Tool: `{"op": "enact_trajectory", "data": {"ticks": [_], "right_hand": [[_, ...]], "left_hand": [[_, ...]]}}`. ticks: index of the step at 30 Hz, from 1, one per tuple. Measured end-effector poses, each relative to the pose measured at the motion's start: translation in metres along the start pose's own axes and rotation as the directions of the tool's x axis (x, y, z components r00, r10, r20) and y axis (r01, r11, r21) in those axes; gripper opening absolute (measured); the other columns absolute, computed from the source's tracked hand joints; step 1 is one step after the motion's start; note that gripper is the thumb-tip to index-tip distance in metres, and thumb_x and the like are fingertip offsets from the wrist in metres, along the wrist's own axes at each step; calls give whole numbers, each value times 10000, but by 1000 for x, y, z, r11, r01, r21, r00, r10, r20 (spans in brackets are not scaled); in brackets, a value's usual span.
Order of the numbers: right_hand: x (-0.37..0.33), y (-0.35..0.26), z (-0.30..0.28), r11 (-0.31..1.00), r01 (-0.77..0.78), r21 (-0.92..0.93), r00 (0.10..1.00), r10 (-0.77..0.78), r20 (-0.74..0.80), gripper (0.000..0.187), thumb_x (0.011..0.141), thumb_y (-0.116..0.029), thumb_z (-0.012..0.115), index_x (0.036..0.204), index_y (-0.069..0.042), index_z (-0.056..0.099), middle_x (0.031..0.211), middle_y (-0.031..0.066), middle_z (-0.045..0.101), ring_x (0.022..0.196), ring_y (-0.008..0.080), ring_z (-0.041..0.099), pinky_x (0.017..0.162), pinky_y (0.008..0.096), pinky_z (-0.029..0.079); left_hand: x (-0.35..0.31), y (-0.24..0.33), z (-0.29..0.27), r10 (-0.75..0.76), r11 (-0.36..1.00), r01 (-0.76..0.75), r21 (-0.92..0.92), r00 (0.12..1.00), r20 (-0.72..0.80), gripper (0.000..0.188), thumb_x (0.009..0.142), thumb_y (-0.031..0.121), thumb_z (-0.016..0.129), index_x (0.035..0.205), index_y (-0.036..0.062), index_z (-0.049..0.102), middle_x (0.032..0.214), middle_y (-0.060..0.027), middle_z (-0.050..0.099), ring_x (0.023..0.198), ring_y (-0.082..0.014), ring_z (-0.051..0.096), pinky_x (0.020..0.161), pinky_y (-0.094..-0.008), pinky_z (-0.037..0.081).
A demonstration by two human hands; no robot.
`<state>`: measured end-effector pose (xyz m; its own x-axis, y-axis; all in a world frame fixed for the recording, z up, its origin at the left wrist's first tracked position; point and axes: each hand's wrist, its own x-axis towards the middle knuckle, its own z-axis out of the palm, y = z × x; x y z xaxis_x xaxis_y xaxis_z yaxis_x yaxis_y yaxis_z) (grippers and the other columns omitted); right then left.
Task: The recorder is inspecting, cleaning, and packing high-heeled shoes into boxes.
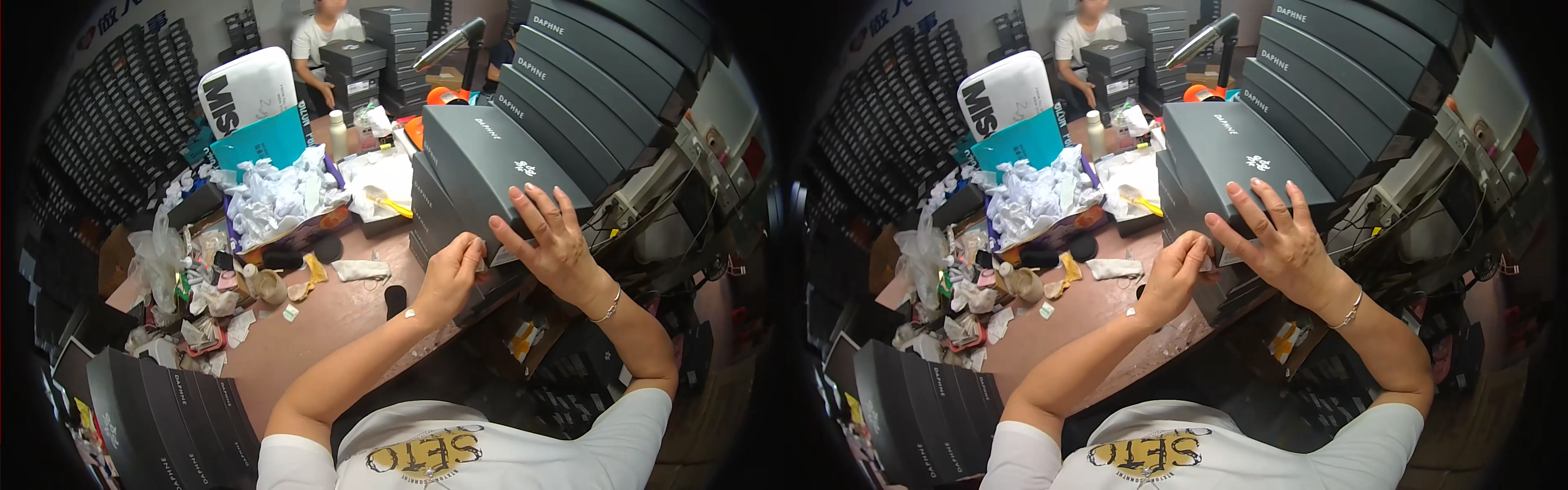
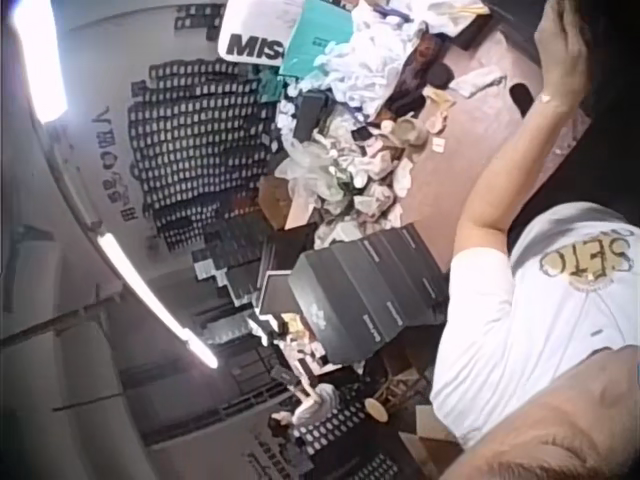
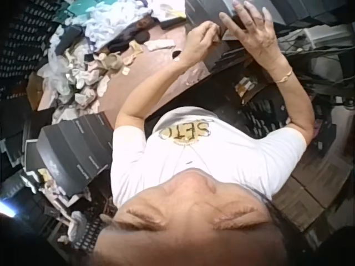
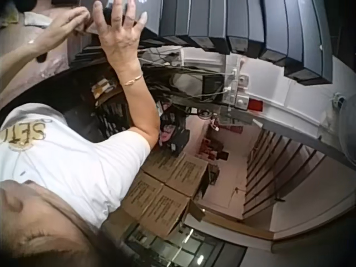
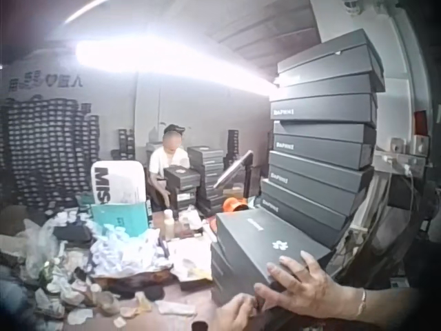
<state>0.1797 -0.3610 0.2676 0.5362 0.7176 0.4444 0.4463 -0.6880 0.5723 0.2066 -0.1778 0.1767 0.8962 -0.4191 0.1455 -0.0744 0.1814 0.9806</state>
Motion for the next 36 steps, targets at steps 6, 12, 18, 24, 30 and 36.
{"op": "enact_trajectory", "data": {"ticks": [6, 12, 18, 24, 30, 36], "right_hand": [[12, -2, -1, 1000, -2, 20, 999, 3, -45, 520, 845, -220, 630, 1338, -241, 467, 1407, 76, 372, 1254, 262, 410, 966, 504, 441], [17, -7, 3, 997, 72, 9, 997, -71, -25, 453, 837, -219, 640, 1277, -234, 534, 1412, 65, 382, 1236, 287, 438, 943, 518, 454], [32, 4, 1, 998, 60, 16, 985, -56, -161, 474, 802, -52, 637, 1253, -178, 564, 1386, 119, 403, 1207, 329, 472, 920, 496, 479], [54, 14, -24, 967, -47, 250, 999, 41, 30, 612, 730, 76, 588, 1311, -103, 516, 1291, 166, 514, 1161, 344, 521, 959, 441, 457], [20, 48, -23, 707, -549, 446, 825, 545, 150, 531, 876, -193, 621, 1334, 12, 447, 1271, 228, 529, 1151, 385, 527, 975, 411, 426], [-22, 65, 6, 518, -691, 504, 706, 631, 321, 560, 872, -361, 634, 1263, 23, 521, 1292, 237, 511, 1167, 380, 521, 979, 404, 424]], "left_hand": [[-6, 3, -9, 740, 472, -634, 612, 662, 114, 148, 823, -24, 615, 967, 2, 589, 1263, -216, 463, 1111, -350, 530, 923, -361, 482], [-21, -32, 11, 716, 548, -589, 594, 697, 30, 146, 816, -24, 620, 961, -2, 615, 1441, -336, 265, 1304, -448, 377, 1032, -421, 408], [-29, -46, 13, 639, 657, -551, 515, 769, 6, 153, 802, -1, 643, 941, -21, 581, 1365, -312, 390, 1222, -414, 474, 984, -420, 449], [-38, -50, -14, 593, 725, -480, 495, 800, -92, 105, 879, 20, 558, 960, -15, 615, 930, -157, 608, 858, -303, 597, 760, -345, 488], [-11, -50, -64, 23, 908, -207, -364, 892, -451, 214, 994, 218, 450, 957, 36, 558, 924, -83, 595, 819, -174, 609, 732, -334, 524], [58, -16, -102, -66, 876, -157, -457, 898, -435, 221, 992, 271, 477, 954, 70, 559, 926, -43, 590, 838, -140, 572, 755, -326, 514]]}}
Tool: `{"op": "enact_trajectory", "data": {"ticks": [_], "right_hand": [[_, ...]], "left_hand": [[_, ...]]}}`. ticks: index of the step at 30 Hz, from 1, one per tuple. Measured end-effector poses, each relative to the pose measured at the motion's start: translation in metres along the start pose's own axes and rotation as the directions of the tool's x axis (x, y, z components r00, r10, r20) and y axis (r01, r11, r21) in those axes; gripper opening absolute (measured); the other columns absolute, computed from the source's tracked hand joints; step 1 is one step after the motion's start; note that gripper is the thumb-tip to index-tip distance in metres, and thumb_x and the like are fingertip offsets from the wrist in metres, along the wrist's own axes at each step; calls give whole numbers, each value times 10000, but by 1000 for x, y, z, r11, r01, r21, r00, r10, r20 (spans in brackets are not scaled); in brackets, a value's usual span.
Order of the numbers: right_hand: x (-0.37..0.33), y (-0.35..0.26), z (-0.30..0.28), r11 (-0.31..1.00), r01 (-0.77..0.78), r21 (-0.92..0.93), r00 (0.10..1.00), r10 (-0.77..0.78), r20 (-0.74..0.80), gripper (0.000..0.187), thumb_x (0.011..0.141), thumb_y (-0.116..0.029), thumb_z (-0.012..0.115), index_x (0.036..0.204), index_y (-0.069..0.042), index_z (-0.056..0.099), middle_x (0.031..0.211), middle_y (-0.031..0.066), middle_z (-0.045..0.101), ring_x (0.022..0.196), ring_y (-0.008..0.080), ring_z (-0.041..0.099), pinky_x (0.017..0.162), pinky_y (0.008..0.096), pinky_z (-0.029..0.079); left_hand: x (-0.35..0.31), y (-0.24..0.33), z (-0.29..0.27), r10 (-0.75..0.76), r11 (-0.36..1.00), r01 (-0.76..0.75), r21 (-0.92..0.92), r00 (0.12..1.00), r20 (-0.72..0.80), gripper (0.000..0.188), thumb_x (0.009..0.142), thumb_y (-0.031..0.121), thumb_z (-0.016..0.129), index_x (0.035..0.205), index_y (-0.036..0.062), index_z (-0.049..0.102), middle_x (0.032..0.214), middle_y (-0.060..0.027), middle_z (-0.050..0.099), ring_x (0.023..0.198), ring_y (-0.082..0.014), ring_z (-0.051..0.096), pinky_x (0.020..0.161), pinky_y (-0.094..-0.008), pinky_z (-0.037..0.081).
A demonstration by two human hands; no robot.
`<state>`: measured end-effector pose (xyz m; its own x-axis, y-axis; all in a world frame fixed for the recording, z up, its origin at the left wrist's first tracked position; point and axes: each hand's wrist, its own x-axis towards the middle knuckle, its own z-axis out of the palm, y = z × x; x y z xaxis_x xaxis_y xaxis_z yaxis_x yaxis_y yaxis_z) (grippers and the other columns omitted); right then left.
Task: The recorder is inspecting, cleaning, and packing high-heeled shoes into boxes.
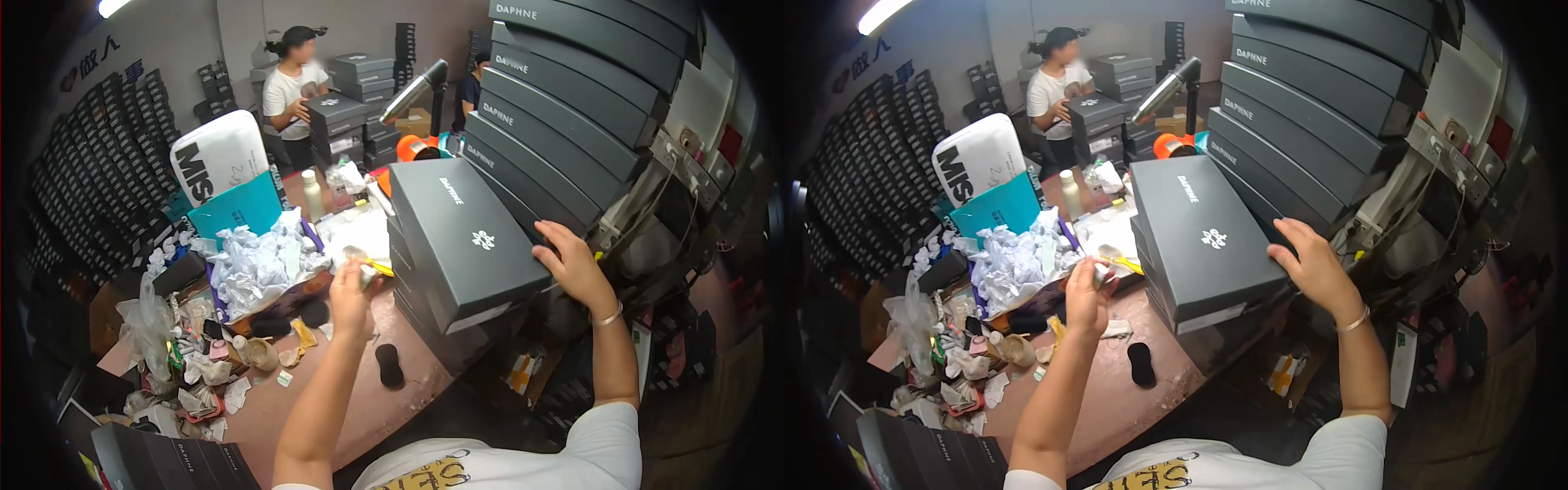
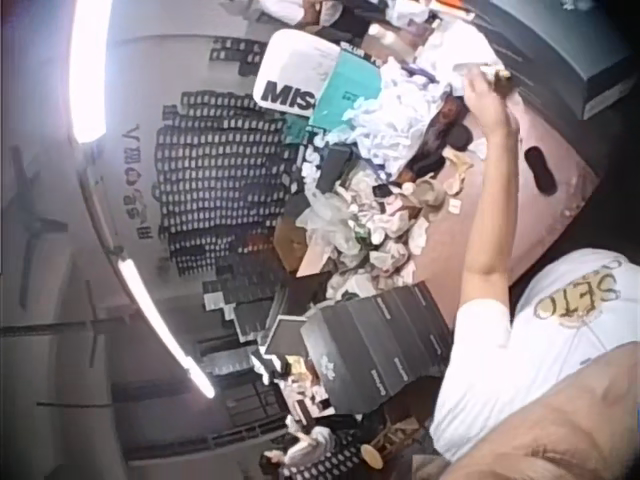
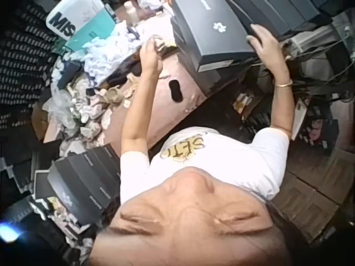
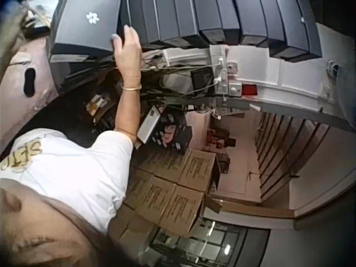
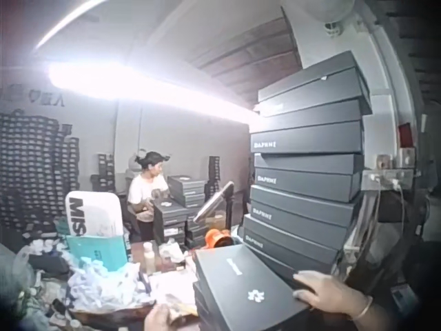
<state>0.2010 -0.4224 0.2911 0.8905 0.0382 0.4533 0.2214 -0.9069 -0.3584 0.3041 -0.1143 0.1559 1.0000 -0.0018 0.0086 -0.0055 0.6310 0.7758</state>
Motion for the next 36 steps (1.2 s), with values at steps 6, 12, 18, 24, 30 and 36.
{"op": "enact_trajectory", "data": {"ticks": [6, 12, 18, 24, 30, 36], "right_hand": [[-13, -69, 17, 802, 563, -199, 824, -526, 211, 522, 823, -274, 668, 1306, -144, 517, 1366, 206, 439, 1162, 392, 513, 949, 476, 449], [-14, -66, 48, 595, 708, -381, 686, -708, 168, 415, 866, -236, 610, 1267, -311, 532, 1407, 115, 409, 1156, 351, 516, 817, 546, 528], [-12, -57, 58, 492, 736, -464, 624, -759, 184, 355, 865, -299, 626, 1215, -282, 570, 1426, 79, 373, 1189, 340, 489, 829, 544, 522], [-17, -51, 58, 506, 715, -483, 615, -783, 90, 335, 870, -282, 635, 1200, -299, 577, 1420, 69, 363, 1196, 338, 483, 888, 533, 500], [-8, -73, 33, 665, 654, -362, 749, -637, 183, 459, 774, -188, 719, 1211, -181, 580, 1281, 113, 506, 1145, 306, 534, 931, 472, 479], [44, -27, 2, 990, -111, -87, 947, 132, 294, 563, 909, -331, 579, 1273, 85, 470, 1157, 253, 587, 1074, 356, 583, 934, 377, 462]], "left_hand": [[-60, 1, 41, 144, 961, -186, 205, 968, 205, 262, 985, 247, 507, 948, -1, 584, 1144, -125, 596, 1031, -180, 574, 916, -324, 462], [-110, -40, 37, 326, 839, -439, 322, 879, 348, 198, 974, 174, 510, 947, -9, 577, 1341, -265, 481, 1222, -282, 514, 954, -330, 434], [-109, -56, 42, 426, 638, -624, 452, 775, 467, 90, 879, 15, 597, 961, -23, 593, 1399, -305, 381, 1290, -402, 426, 974, -374, 445], [-111, -67, 45, 434, 606, -660, 445, 743, 510, 98, 848, -16, 617, 942, -28, 592, 1414, -292, 363, 1284, -401, 429, 992, -381, 440], [-99, -41, 29, 321, 788, -498, 363, 835, 448, 117, 924, 54, 551, 978, -38, 599, 1190, -192, 599, 1069, -274, 623, 896, -339, 500], [-18, -4, 37, -143, 980, 107, 168, 964, 225, 370, 997, 316, 463, 1184, 4, 526, 895, -47, 564, 678, -98, 565, 628, -229, 497]]}}
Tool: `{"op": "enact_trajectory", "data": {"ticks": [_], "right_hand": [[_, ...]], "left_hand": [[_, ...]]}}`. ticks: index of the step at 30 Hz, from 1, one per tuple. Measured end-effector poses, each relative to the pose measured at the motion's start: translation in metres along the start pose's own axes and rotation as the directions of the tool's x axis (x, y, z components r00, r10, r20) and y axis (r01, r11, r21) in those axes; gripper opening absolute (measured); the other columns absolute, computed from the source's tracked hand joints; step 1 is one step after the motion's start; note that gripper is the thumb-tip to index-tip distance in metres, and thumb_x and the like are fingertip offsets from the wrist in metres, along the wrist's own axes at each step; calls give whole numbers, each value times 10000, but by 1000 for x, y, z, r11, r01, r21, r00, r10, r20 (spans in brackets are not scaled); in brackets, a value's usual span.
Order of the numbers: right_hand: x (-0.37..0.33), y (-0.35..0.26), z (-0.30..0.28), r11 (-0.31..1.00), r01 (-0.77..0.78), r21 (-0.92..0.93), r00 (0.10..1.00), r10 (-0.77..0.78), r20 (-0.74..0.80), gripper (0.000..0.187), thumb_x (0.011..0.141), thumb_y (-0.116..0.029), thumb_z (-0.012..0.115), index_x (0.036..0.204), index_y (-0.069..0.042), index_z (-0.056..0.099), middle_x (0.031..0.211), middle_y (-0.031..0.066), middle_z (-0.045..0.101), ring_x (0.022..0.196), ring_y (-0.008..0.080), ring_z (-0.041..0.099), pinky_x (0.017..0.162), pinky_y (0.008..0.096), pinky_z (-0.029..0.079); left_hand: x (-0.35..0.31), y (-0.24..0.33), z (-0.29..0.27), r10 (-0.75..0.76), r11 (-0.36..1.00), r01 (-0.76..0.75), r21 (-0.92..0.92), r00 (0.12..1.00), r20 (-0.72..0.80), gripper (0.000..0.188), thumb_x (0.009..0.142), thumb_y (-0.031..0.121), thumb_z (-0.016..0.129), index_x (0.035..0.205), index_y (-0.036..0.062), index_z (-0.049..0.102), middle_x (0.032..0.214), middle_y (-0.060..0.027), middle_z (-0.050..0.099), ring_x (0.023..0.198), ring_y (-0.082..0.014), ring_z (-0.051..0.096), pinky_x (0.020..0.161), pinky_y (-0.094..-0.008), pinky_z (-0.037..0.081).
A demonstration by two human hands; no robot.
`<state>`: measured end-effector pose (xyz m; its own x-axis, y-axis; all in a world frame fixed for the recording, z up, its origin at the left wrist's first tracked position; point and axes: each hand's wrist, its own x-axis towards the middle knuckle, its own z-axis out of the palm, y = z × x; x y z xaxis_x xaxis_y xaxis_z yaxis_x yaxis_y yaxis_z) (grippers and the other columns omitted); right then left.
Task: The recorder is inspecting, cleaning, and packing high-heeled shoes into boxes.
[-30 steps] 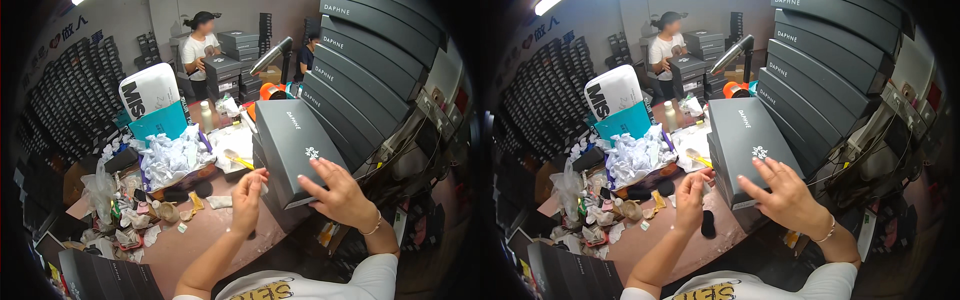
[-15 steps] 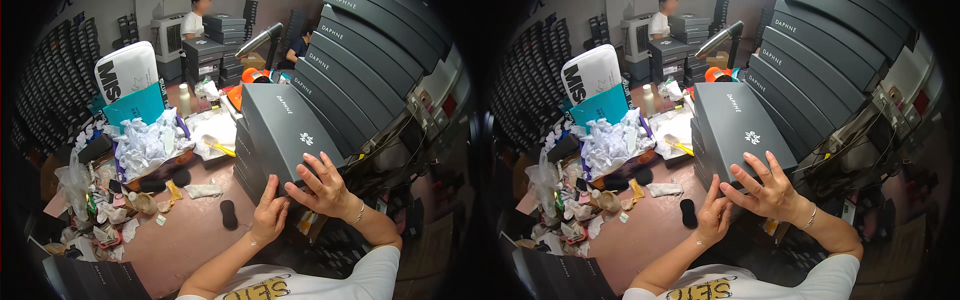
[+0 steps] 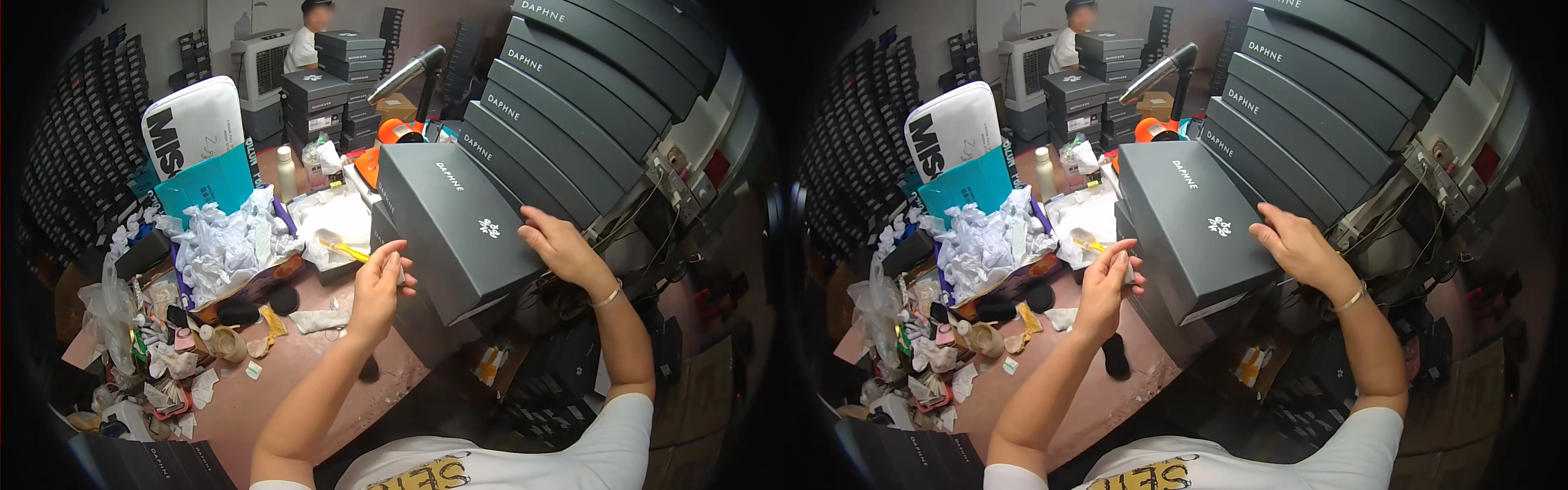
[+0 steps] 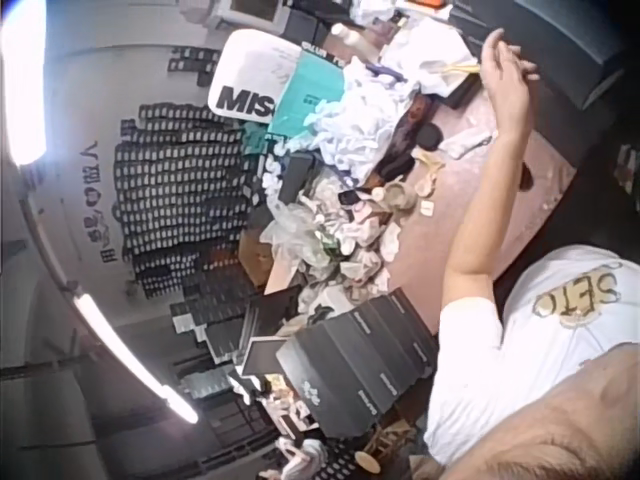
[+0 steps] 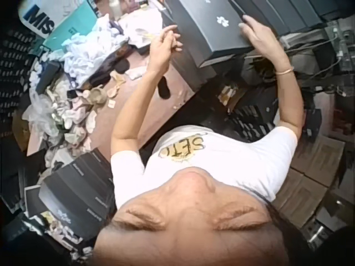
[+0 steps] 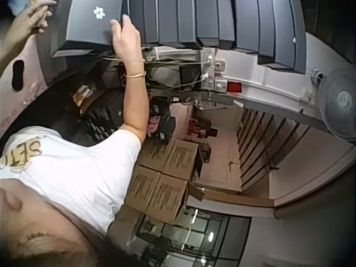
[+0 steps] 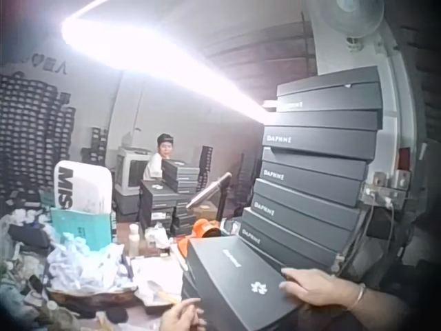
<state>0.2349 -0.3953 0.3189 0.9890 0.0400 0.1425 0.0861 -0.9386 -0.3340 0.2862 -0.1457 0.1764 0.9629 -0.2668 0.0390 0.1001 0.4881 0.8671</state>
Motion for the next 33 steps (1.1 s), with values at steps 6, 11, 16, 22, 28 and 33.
{"op": "enact_trajectory", "data": {"ticks": [6, 11, 16, 22, 28, 33], "right_hand": [[27, 22, 24, 650, -480, 589, 874, 301, 380, 481, 922, -390, 581, 1125, 45, 553, 990, 100, 620, 847, 116, 605, 729, 245, 505], [-25, -39, 66, 556, -160, 815, 979, -15, 203, 568, 791, -166, 728, 1239, 69, 470, 1129, 101, 588, 1049, 160, 561, 925, 292, 451], [-67, -94, 169, 684, -51, 727, 880, -313, 356, 748, 692, -147, 836, 1284, 20, 410, 1142, 115, 540, 1057, 186, 546, 914, 311, 466], [-86, -141, 402, 428, -794, 432, 310, -327, 893, 496, 773, -283, 785, 1050, 28, 517, 938, 101, 609, 818, 169, 605, 723, 277, 493], [-76, -186, 408, 398, -764, 507, 370, -374, 850, 346, 836, -272, 715, 975, -4, 547, 875, 57, 616, 763, 108, 583, 667, 239, 485], [-56, -159, 330, 116, -590, 799, 705, -409, 580, 650, 759, -317, 678, 1283, -5, 453, 1123, 97, 584, 1016, 179, 585, 858, 299, 496]], "left_hand": [[27, 19, 31, -194, 946, 203, 252, 979, -61, 547, 803, 568, 666, 1012, 88, 510, 749, 18, 492, 588, -56, 484, 484, -197, 395], [-61, 11, -27, 124, 984, -98, 151, 977, -172, 410, 807, 368, 669, 1014, 42, 531, 832, 6, 515, 735, -72, 476, 609, -229, 410], [-218, -11, -103, 244, 964, -133, 230, 788, -566, 401, 764, 326, 661, 974, 33, 485, 874, -35, 494, 761, -89, 457, 646, -255, 414], [-327, -144, -232, 81, 938, 283, 201, 385, -919, 359, 973, 335, 476, 856, 5, 555, 891, -39, 563, 806, -135, 504, 750, -278, 425], [-324, -106, -232, 35, 998, -56, 18, 324, -946, 424, 988, 394, 461, 941, 1, 616, 871, -20, 591, 769, -100, 529, 698, -241, 435], [-309, -117, -249, -227, 965, -4, -263, 491, -841, 467, 971, 458, 469, 1071, 19, 593, 1032, -68, 611, 912, -150, 576, 799, -292, 450]]}}
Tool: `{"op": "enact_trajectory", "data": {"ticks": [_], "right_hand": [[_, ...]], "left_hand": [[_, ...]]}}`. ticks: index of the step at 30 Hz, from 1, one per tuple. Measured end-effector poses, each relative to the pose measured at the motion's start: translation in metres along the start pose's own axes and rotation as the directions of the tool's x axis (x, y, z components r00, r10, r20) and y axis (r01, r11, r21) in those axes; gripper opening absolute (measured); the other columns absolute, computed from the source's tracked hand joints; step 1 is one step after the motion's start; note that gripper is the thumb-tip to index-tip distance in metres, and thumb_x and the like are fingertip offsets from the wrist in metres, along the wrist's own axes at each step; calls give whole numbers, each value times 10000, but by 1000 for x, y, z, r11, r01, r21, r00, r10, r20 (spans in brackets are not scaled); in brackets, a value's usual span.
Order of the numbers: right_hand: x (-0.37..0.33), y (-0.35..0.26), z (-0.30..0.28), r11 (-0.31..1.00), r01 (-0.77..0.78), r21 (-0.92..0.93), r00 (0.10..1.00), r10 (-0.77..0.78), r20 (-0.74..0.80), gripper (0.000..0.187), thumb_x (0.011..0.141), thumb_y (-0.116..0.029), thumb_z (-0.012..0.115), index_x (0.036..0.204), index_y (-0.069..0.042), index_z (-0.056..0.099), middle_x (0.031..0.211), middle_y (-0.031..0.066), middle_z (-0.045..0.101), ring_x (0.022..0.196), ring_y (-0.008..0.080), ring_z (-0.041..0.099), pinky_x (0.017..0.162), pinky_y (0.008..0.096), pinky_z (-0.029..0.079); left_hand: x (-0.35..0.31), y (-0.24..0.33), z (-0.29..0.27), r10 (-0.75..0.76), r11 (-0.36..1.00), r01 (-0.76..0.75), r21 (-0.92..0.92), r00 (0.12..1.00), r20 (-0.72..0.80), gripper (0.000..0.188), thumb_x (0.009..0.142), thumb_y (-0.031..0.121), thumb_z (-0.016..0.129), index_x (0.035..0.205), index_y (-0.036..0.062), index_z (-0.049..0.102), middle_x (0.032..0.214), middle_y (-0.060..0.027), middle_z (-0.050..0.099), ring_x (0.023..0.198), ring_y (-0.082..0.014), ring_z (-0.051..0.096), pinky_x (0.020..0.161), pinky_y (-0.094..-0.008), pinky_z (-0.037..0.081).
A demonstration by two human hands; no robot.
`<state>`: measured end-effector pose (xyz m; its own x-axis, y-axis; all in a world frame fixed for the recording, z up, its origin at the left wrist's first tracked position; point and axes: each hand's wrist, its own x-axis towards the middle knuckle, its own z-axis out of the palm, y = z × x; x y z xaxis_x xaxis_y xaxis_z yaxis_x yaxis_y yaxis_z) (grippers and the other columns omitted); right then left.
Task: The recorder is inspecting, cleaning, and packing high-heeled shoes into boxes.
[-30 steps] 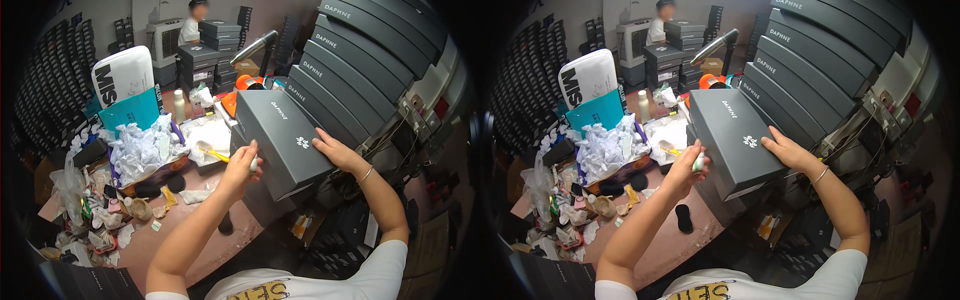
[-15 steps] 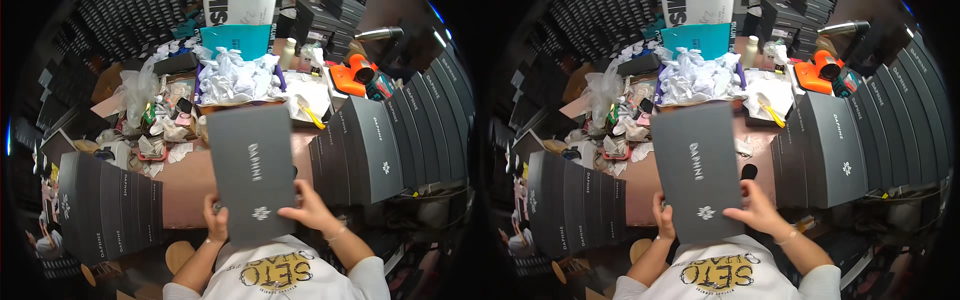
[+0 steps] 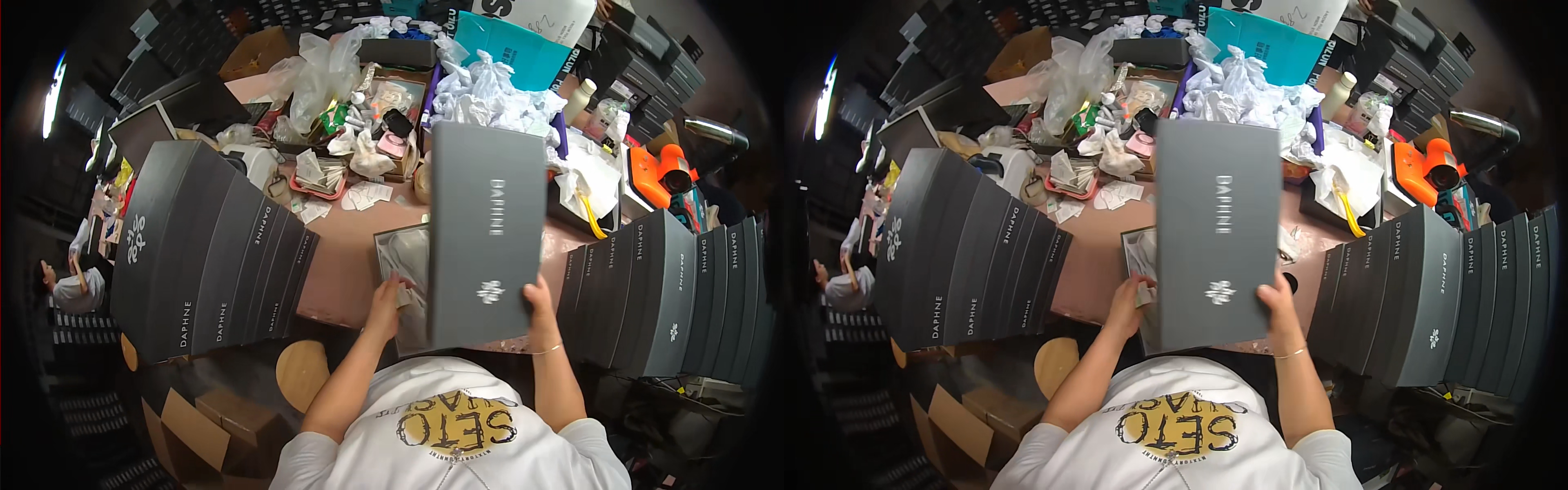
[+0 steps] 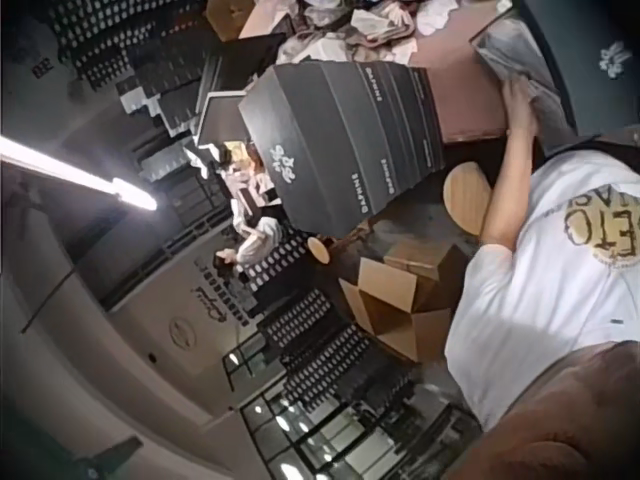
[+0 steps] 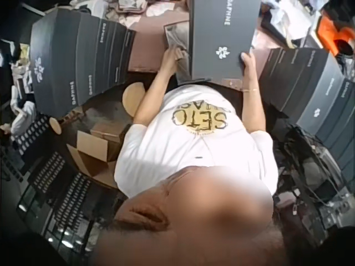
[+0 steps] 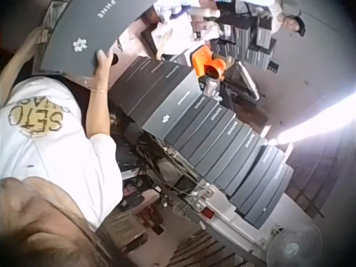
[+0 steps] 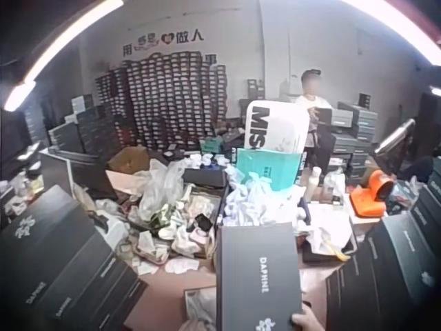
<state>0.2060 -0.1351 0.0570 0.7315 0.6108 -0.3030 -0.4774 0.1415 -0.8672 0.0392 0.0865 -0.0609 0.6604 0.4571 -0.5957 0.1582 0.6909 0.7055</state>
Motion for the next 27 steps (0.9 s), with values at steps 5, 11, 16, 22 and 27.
{"op": "enact_trajectory", "data": {"ticks": [5, 11, 16, 22, 27], "right_hand": [[-15, 44, -70, 967, -180, 181, 976, 199, -90, 593, 845, -422, 647, 1257, -22, 499, 1136, 104, 597, 1022, 212, 604, 847, 329, 518], [11, 157, -19, 881, -228, -415, 968, 250, -1, 419, 912, -311, 602, 1150, 32, 579, 1040, 125, 643, 948, 184, 598, 821, 320, 480], [27, 154, -6, 451, -169, -876, 944, 331, -12, 512, 924, -393, 531, 1208, 32, 553, 1116, 275, 600, 1017, 336, 593, 890, 383, 450], [21, 180, -8, 585, -127, -801, 987, 154, -44, 627, 919, -462, 505, 1344, -6, 448, 1292, 304, 464, 1190, 417, 459, 1020, 426, 356], [-26, 115, 33, 742, 3, -670, 996, 55, 65, 817, 866, -438, 621, 1490, -101, 215, 1483, 266, 203, 1399, 382, 190, 1122, 412, 218]], "left_hand": [[-9, -15, -15, 64, 997, -64, -31, 998, 24, 688, 980, 479, 413, 1441, -3, 245, 1486, -193, 266, 1388, -278, 254, 1099, -404, 266], [-27, 3, -18, 28, 971, 15, 240, 984, -177, 687, 979, 454, 434, 1465, 13, 232, 1509, -187, 249, 1415, -267, 198, 1131, -380, 190], [-6, -36, -42, 329, 744, -240, 623, 944, -30, 483, 970, 298, 496, 1245, -98, 460, 1141, -244, 605, 1054, -311, 587, 920, -346, 432], [17, -64, -85, -22, 930, 6, 368, 999, 40, 439, 960, 328, 528, 1214, -30, 506, 1197, -129, 559, 1108, -224, 506, 926, -347, 415], [-8, -7, -50, -72, 995, 61, 73, 987, 147, 536, 906, 392, 613, 1256, 11, 473, 1200, -98, 545, 1121, -210, 516, 947, -354, 424]]}}
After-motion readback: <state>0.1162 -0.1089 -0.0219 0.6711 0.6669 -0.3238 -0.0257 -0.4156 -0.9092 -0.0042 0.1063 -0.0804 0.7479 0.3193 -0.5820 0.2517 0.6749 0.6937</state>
